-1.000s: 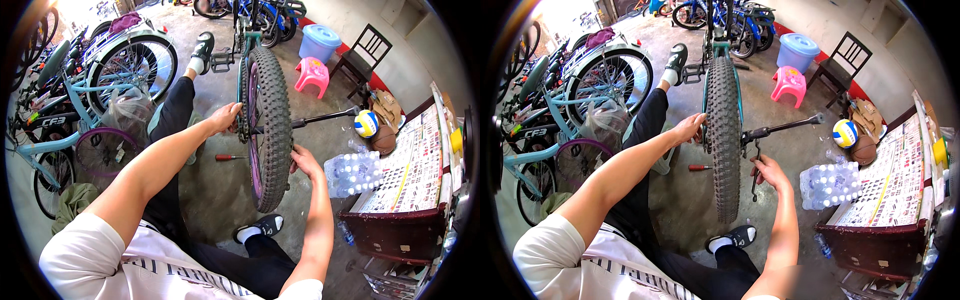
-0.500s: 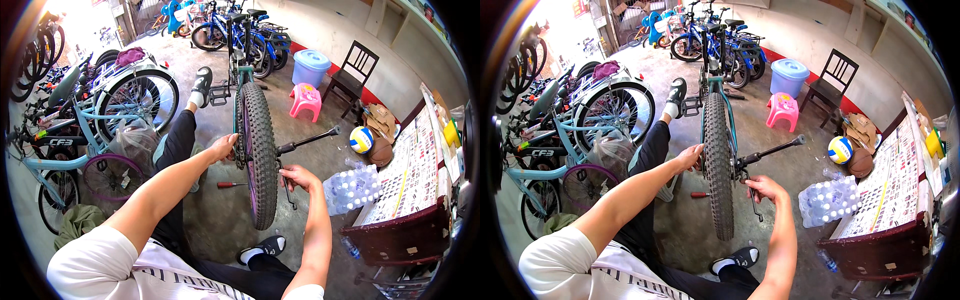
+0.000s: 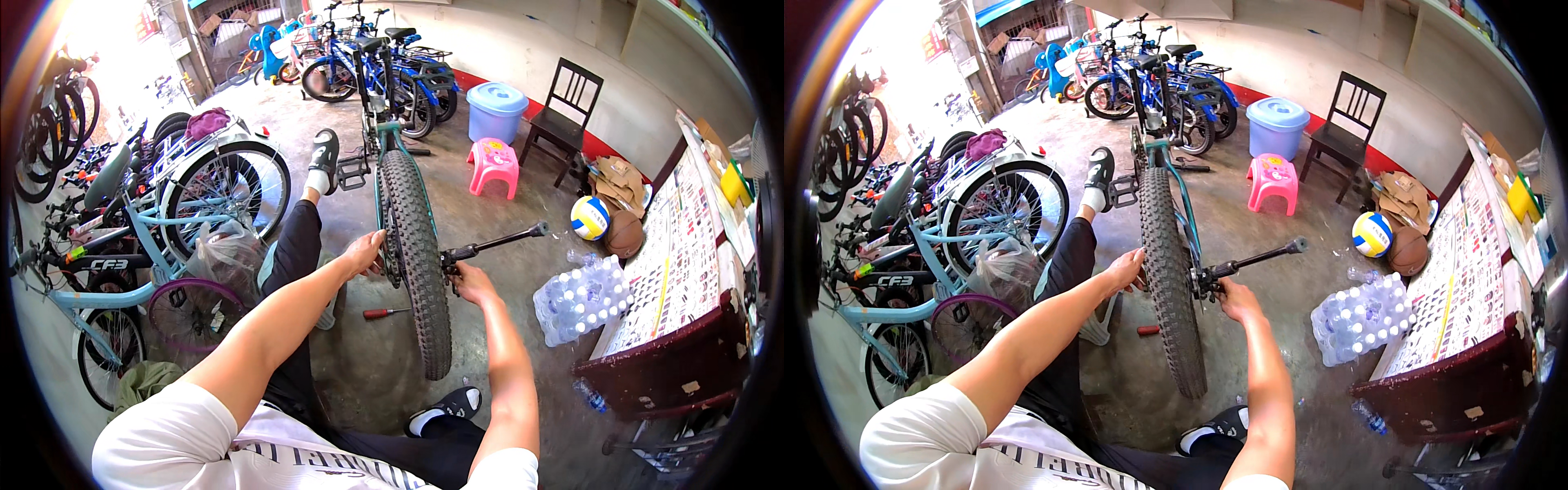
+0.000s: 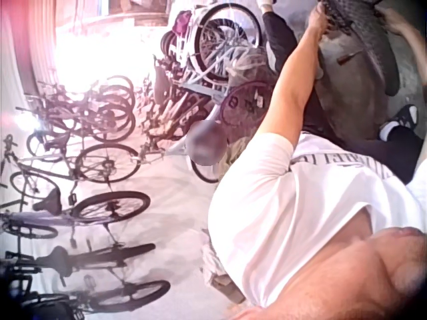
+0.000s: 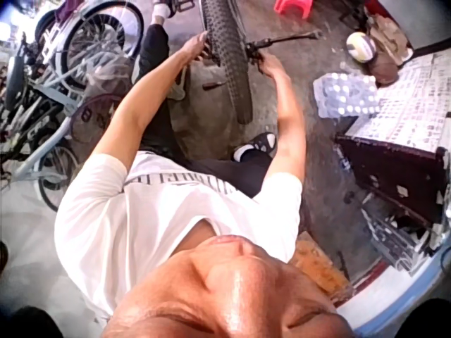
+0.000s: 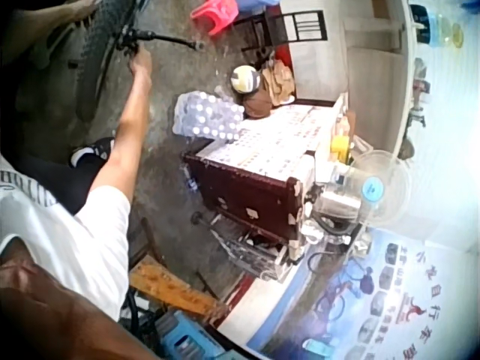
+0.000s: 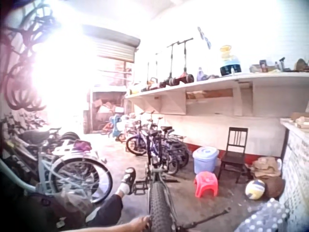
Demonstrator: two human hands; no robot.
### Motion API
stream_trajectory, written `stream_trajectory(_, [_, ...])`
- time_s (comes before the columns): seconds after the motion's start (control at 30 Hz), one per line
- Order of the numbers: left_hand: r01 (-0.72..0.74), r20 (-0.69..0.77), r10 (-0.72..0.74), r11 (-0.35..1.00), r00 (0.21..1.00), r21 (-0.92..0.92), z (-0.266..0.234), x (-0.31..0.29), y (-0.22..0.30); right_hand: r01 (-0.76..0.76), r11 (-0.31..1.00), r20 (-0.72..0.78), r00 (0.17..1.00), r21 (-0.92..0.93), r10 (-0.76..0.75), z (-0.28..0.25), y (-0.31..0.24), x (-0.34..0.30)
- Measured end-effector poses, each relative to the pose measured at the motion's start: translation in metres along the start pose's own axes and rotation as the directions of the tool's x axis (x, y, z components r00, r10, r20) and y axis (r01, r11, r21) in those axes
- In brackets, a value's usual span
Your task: The person removes a tire from a rim by hand, moves a bicycle, and then uses a wrench to tighten a bolt on the axle of the rear wheel.
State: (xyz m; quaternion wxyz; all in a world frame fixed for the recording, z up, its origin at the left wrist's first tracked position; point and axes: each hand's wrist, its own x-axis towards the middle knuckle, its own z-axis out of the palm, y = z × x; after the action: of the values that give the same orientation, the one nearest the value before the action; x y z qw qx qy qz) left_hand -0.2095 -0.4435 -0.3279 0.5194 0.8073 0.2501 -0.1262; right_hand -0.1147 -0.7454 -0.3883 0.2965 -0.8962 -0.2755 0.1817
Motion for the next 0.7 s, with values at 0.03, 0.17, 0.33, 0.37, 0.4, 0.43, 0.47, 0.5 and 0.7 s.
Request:
stream_trajectory(0.03, [0.013,-0.002,-0.013,1.0,1.0,-0.001,-0.001,-0.001,-0.001,-0.001,0.999,-0.027,1.0,0.053,0.003,0.006,0.001,-0.001])
stream_trajectory(0.17, [-0.001,0.004,0.001,1.0,1.0,-0.028,0.005,-0.007,0.013,-0.083,0.974,-0.182,0.976,0.213,0.123,0.027,0.035,0.001])
stream_trajectory(0.33, [-0.03,-0.045,0.027,0.998,0.999,-0.06,0.006,-0.003,-0.003,-0.198,0.639,-0.065,0.929,0.743,0.364,0.024,0.017,-0.008])
stream_trajectory(0.37, [-0.036,-0.049,0.031,0.995,0.998,-0.092,0.007,-0.005,-0.002,-0.187,0.561,-0.038,0.93,0.807,0.365,0.017,0.009,-0.011])
stream_trajectory(0.4, [-0.023,-0.045,0.019,0.994,0.999,-0.108,0.008,-0.008,0.0,-0.173,0.478,-0.014,0.932,0.861,0.362,0.009,0.0,-0.014])
stream_trajectory(0.43, [-0.019,-0.06,0.012,0.994,0.998,-0.106,0.001,-0.01,-0.006,-0.196,0.416,0.041,0.935,0.888,0.353,0.005,-0.02,-0.013])
stream_trajectory(0.47, [-0.027,-0.064,0.021,0.995,0.998,-0.092,0.002,-0.01,-0.003,-0.184,0.39,0.044,0.939,0.902,0.341,0.002,-0.026,-0.01])
stream_trajectory(0.5, [-0.025,-0.062,0.02,0.995,0.998,-0.095,0.005,-0.01,-0.001,-0.172,0.363,0.048,0.944,0.916,0.327,0.0,-0.029,-0.007])
stream_trajectory(0.7, [-0.038,-0.062,0.032,0.995,0.998,-0.09,0.008,-0.015,0.008,-0.217,0.339,0.134,0.958,0.915,0.253,-0.005,-0.029,0.007])
